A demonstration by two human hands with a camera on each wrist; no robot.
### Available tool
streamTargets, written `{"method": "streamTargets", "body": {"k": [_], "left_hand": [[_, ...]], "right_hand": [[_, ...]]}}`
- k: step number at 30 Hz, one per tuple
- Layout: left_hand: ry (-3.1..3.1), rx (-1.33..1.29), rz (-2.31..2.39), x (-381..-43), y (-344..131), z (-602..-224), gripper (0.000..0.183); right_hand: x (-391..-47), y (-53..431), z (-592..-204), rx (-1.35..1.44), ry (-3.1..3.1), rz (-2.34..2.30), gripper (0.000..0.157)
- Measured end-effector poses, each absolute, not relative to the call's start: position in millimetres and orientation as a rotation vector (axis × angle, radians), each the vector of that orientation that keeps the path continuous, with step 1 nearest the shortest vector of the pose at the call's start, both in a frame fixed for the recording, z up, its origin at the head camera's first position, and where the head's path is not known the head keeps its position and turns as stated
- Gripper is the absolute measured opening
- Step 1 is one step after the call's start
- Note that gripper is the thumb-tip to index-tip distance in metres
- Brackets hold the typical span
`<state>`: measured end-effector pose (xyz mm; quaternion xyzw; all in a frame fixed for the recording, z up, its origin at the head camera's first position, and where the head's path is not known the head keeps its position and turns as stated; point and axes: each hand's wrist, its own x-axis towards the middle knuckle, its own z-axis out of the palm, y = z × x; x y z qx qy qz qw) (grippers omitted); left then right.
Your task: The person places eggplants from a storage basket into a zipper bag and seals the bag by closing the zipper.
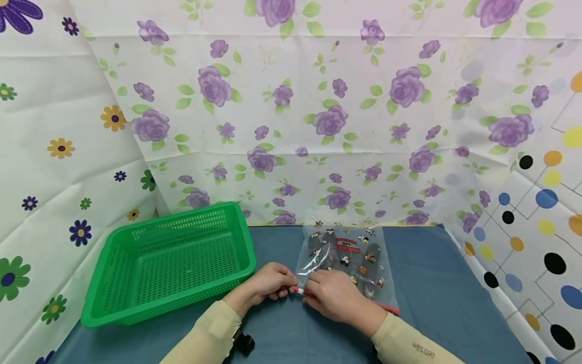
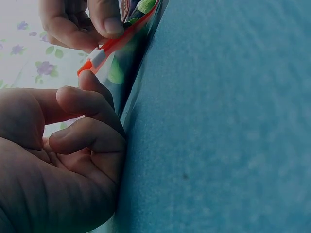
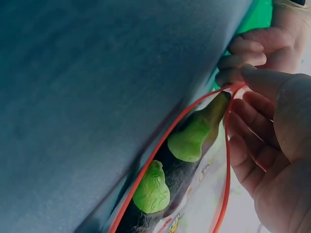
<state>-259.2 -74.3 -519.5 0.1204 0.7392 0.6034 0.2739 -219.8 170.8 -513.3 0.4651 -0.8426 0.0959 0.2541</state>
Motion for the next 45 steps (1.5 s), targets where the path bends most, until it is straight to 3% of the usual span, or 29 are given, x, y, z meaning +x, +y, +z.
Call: {"method": "streamTargets", "body": {"k": [45], "left_hand": [[1.950,0.333,1.585,-262.5,-78.7,-525.3,0.032]], "right_hand": [[-224.8,165.3,-516.1,1.212,-2.181,0.217,0.019]]}}
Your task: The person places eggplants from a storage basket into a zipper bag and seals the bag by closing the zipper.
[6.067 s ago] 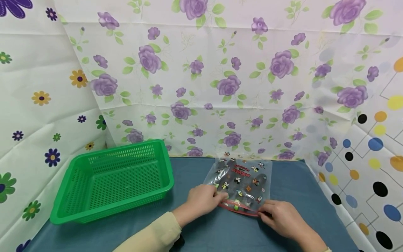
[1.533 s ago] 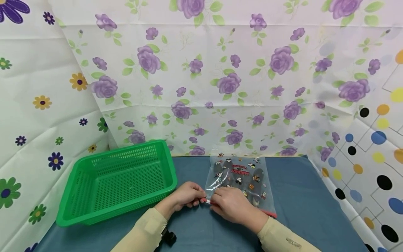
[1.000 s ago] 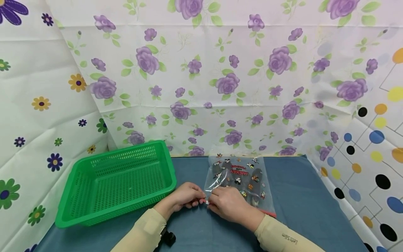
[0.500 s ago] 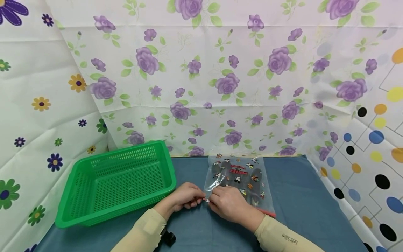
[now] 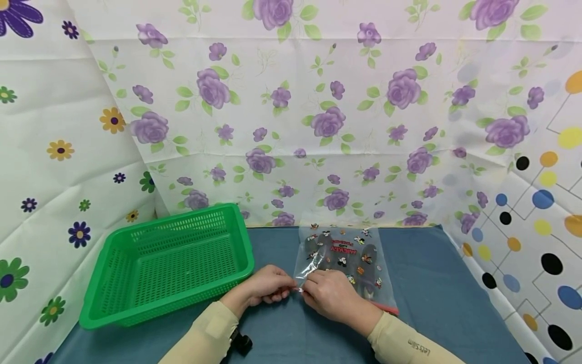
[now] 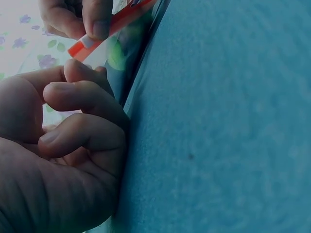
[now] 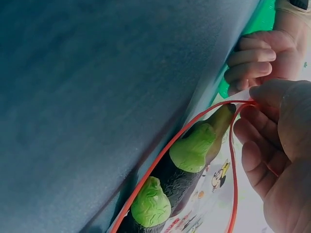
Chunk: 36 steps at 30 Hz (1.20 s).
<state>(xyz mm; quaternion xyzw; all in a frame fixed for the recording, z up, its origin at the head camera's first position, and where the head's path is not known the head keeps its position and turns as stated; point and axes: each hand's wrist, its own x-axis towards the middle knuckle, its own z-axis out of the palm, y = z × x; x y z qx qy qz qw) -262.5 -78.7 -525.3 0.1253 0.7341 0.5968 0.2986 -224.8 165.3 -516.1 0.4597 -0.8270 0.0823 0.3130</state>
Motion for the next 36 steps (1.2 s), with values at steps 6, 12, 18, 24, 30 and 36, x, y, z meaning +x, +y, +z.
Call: {"method": "streamTargets", "body": {"k": [6,12,18,24,30,36], "left_hand": [[1.922,0.345,1.573,-262.1,-80.3,-524.6,0.032],[1.880,0.345,1.570,-263.4,-81.9,-524.4,0.031],[1.855,0.355,1.602,-264.3,-82.6,-526.7,0.027],[1.839,0.344,1.629,-262.8,-85.5,-526.5,0.026],[1.818,0.361,1.638,-261.9,-86.9,-526.3,0.025],[1.811,0.368,1.649,-262.7,-85.8,-528.7,0.024]], "right_hand": [[-225.0,165.3,-516.2,1.218,-2.176,0.215,0.019],[-225.3,165.4,-515.9,1.222,-2.164,0.215,0.018],[-224.7,164.4,-516.3,1.236,-2.154,0.223,0.022],[-223.2,161.2,-514.9,1.267,-2.161,0.261,0.030],[-222.2,160.0,-514.4,1.272,-2.154,0.271,0.037],[-220.6,161.4,-516.1,1.266,-2.187,0.270,0.036]]}}
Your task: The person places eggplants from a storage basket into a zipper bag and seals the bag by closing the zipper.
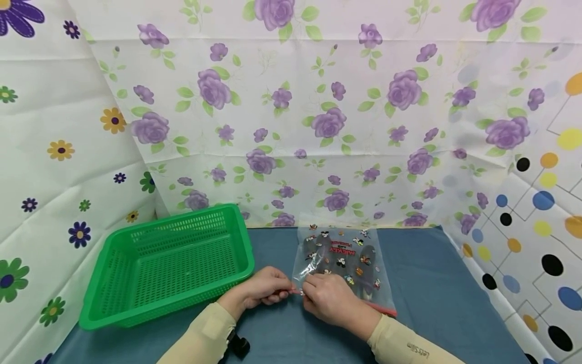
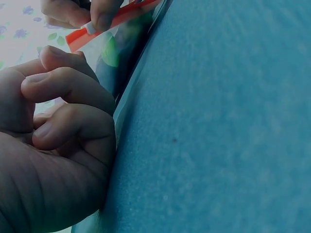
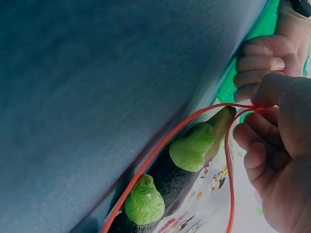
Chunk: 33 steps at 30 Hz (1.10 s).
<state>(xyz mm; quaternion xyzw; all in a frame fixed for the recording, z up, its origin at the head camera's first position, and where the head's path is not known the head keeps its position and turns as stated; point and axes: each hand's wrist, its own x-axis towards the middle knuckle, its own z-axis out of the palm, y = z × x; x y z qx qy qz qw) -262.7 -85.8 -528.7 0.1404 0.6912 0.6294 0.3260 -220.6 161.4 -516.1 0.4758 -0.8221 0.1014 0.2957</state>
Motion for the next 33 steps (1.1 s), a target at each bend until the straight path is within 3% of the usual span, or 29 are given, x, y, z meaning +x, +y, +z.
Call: {"method": "streamTargets", "body": {"k": [33], "left_hand": [[1.814,0.375,1.667,-265,-89,-530,0.026]], "right_hand": [[-204,205,-512,1.140,-2.296,0.194,0.037]]}}
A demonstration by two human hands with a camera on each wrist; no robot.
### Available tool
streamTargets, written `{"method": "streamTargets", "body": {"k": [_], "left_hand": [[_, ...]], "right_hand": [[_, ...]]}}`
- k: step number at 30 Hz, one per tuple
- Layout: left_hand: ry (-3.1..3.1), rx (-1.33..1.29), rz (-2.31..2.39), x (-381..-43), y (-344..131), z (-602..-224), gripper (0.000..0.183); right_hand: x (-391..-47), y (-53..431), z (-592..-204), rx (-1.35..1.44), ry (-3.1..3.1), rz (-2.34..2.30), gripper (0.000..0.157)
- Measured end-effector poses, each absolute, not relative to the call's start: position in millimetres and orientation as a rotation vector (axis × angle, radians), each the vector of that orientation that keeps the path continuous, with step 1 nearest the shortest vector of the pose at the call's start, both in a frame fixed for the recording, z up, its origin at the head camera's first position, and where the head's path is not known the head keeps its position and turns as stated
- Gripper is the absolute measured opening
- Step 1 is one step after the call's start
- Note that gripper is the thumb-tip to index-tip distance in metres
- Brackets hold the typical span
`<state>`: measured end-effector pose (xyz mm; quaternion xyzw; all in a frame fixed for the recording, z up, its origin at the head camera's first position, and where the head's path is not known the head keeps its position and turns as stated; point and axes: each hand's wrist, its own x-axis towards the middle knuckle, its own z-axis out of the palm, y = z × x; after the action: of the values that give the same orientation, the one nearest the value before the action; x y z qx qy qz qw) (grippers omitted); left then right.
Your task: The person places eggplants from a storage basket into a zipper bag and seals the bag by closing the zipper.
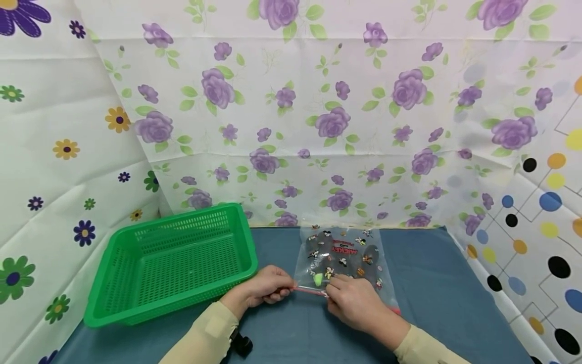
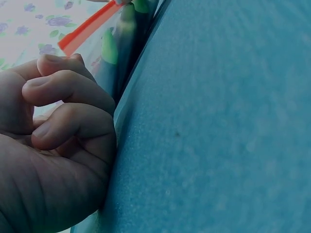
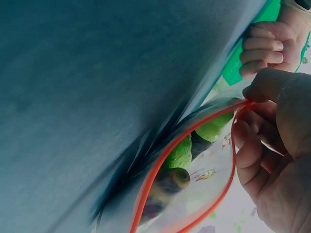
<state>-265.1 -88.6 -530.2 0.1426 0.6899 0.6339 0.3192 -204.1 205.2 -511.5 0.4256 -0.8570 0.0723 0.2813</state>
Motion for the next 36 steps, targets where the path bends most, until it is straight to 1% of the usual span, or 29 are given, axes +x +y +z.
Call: {"method": "streamTargets", "body": {"k": [6,12,20,27,36], "left_hand": [[1.815,0.371,1.653,-264,-89,-528,0.023],[1.820,0.367,1.657,-261,-89,-524,0.021],[1.813,0.360,1.675,-260,-89,-525,0.023],[1.816,0.357,1.677,-261,-89,-525,0.022],[1.810,0.348,1.684,-261,-89,-527,0.021]], "right_hand": [[-202,215,-514,1.125,-2.276,0.139,0.038],[-201,224,-515,1.124,-2.257,0.125,0.035],[-197,236,-513,1.105,-2.277,0.151,0.043],[-195,244,-511,1.077,-2.295,0.146,0.043],[-192,256,-513,1.044,-2.318,0.131,0.046]]}}
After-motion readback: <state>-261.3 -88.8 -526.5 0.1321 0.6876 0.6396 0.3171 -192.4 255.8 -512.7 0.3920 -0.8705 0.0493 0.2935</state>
